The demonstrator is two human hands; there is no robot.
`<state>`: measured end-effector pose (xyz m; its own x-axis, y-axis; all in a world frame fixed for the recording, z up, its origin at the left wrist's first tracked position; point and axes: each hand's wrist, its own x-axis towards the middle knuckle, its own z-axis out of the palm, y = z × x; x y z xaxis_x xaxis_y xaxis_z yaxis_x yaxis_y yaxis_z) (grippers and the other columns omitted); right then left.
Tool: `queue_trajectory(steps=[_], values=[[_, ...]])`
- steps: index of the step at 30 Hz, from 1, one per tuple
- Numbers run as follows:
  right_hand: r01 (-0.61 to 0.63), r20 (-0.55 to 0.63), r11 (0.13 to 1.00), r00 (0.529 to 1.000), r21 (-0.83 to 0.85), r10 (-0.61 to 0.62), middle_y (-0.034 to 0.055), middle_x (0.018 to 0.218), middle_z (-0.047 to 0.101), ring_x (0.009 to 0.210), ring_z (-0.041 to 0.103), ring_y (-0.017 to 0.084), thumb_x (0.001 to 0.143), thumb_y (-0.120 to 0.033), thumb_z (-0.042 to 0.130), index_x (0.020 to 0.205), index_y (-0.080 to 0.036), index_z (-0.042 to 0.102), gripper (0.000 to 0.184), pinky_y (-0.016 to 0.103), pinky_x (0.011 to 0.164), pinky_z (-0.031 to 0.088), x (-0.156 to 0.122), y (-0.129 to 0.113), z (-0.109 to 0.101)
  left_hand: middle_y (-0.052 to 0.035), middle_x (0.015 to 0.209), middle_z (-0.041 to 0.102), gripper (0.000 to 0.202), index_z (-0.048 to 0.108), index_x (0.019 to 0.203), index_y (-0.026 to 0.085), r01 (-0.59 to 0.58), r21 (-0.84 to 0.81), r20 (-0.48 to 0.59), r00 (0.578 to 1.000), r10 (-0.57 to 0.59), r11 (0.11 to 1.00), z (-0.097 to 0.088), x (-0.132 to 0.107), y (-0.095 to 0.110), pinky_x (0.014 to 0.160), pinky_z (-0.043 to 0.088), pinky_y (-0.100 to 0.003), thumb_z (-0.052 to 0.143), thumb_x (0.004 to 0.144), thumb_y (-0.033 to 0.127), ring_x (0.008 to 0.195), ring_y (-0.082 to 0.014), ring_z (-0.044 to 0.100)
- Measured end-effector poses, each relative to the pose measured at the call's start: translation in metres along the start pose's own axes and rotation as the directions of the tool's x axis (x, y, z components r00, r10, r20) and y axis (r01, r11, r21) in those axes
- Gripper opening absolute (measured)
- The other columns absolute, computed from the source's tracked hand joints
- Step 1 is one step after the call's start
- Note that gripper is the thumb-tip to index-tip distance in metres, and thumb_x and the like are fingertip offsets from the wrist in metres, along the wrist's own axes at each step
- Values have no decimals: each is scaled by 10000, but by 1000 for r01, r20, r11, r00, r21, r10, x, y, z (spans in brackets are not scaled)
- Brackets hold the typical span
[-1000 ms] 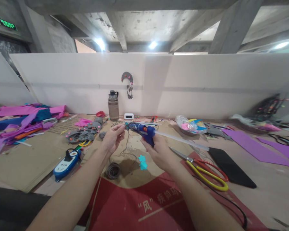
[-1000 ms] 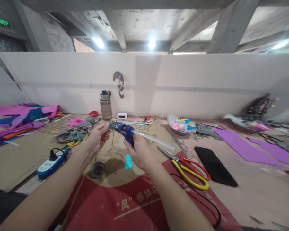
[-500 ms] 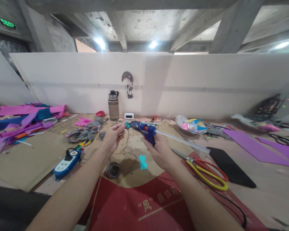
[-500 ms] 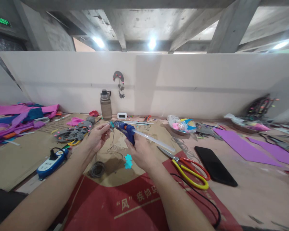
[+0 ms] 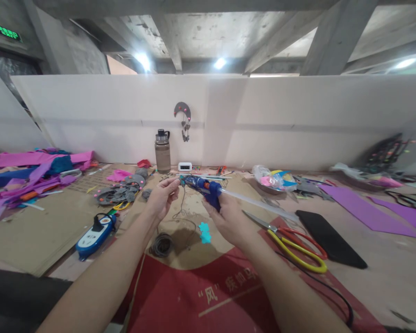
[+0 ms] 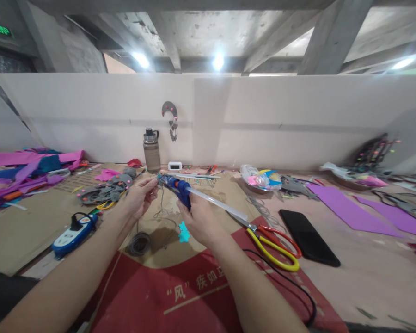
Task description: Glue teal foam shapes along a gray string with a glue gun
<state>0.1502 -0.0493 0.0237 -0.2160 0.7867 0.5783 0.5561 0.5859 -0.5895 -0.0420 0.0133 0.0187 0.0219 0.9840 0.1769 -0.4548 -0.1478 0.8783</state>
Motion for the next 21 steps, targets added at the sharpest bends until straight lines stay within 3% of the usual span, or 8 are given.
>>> queue_trajectory(steps=[21], values=[[2, -15, 1000, 1000, -4, -2, 102, 972, 630, 863, 566, 223, 869, -331, 444, 1045, -173, 547, 258, 351, 759, 438, 0, 3, -2, 33, 558, 520, 273, 654, 762, 121, 3, -16, 12, 1000, -2, 1000, -3, 2, 0, 385, 299, -125, 787, 576, 271, 474, -32, 444]])
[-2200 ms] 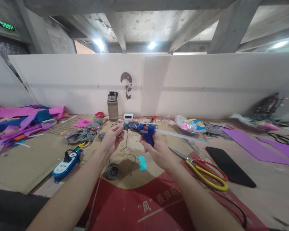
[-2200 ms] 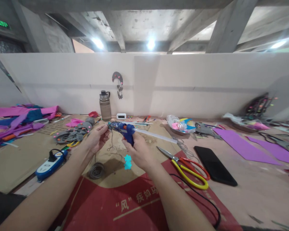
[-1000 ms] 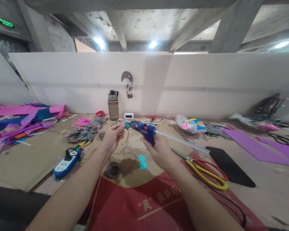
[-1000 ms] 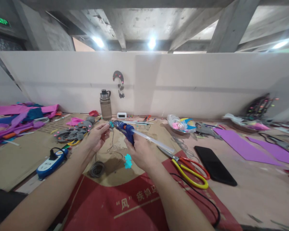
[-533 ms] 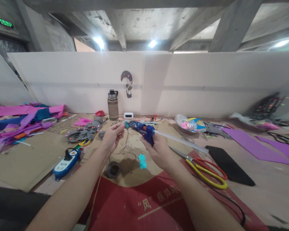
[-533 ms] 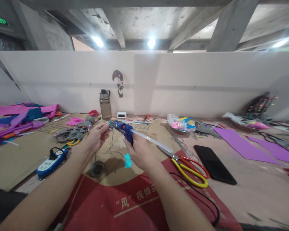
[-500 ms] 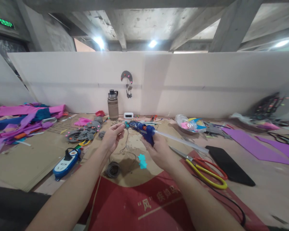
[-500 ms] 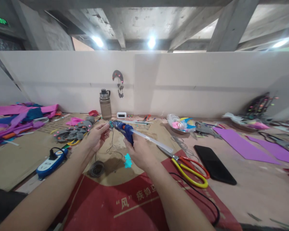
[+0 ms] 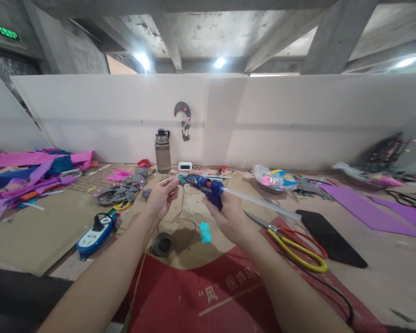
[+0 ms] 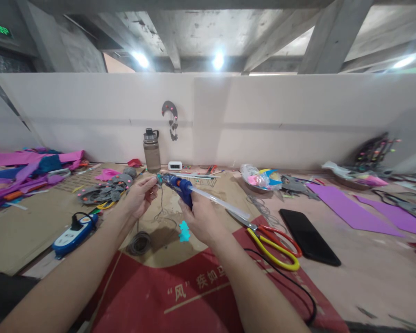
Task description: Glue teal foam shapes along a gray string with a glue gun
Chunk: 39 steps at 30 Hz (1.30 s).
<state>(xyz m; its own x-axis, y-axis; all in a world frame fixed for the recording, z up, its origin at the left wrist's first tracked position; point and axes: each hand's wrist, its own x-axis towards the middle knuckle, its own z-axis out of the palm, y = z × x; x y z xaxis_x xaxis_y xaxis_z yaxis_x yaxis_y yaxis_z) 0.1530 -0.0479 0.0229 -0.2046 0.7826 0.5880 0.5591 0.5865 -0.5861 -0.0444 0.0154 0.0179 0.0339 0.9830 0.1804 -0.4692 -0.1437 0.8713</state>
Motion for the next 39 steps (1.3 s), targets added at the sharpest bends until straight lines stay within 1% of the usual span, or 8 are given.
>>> queue_trajectory(steps=[6, 11, 16, 26, 30, 34, 37, 39], values=[[-122, 30, 962, 992, 244, 119, 48, 795, 615, 627, 540, 152, 825, -369, 506, 907, -177, 553, 215, 292, 611, 439, 1, 3, -3, 43, 559, 499, 285, 635, 772, 122, 19, -26, -11, 1000, -20, 999, -1, 1, 2, 373, 287, -120, 780, 584, 280, 464, -27, 425], [-242, 94, 712, 966, 659, 241, 33, 834, 602, 526, 489, 91, 760, -360, 557, 931, -174, 510, 257, 248, 511, 424, 6, 4, -7, 48, 544, 491, 293, 625, 759, 128, 19, -24, -20, 1000, -19, 1000, 0, 0, 3, 376, 288, -127, 781, 576, 294, 458, -29, 420], [-294, 91, 546, 925, 785, 368, -46, 595, 506, 486, 428, 82, 713, -320, 597, 855, -182, 490, 225, 233, 482, 403, 12, 16, -10, 45, 591, 501, 284, 619, 754, 127, -5, -54, -13, 1000, 4, 999, 1, 0, 4, 367, 265, -122, 785, 571, 266, 477, -23, 425], [-638, 188, 703, 768, 313, 612, 31, 493, 560, 382, 466, 125, 676, -276, 602, 598, -164, 528, 155, 269, 390, 384, 18, 81, 7, 33, 568, 503, 290, 639, 766, 124, -41, 38, 12, 999, 40, 998, 2, 0, 1, 378, 259, -138, 786, 569, 277, 457, -29, 402], [-582, 26, 781, 805, 228, 592, 40, 503, 548, 523, 543, 166, 626, -273, 665, 512, -202, 460, 245, 278, 492, 413, 15, 93, 3, 31, 547, 492, 263, 628, 732, 124, -63, 110, 30, 998, 60, 992, 6, -4, 2, 389, 251, -149, 772, 584, 287, 453, -35, 382], [-343, -281, 933, 890, 106, 359, 107, 778, 611, 804, 566, 218, 652, -335, 658, 633, -194, 490, 220, 345, 713, 442, 16, 68, 3, 27, 544, 500, 252, 620, 727, 130, -99, 174, 25, 995, 96, 980, 10, -6, 1, 392, 236, -166, 755, 595, 298, 439, -40, 362], [-280, -132, 896, 931, 346, 341, 76, 898, 613, 825, 573, 186, 746, -439, 550, 873, -183, 510, 288, 355, 762, 453, 20, 32, 19, 23, 562, 522, 234, 627, 751, 138, -147, 235, 22, 989, 145, 961, 12, -8, -1, 402, 242, -179, 732, 615, 298, 439, -47, 368], [-281, 1, 748, 937, 601, 350, 72, 990, 611, 871, 588, 163, 743, -435, 562, 986, -202, 456, 353, 317, 750, 469, 24, 11, 34, 23, 569, 532, 209, 640, 757, 144, -196, 299, 24, 980, 198, 934, 15, -10, -2, 416, 255, -185, 714, 630, 292, 449, -53, 380]])
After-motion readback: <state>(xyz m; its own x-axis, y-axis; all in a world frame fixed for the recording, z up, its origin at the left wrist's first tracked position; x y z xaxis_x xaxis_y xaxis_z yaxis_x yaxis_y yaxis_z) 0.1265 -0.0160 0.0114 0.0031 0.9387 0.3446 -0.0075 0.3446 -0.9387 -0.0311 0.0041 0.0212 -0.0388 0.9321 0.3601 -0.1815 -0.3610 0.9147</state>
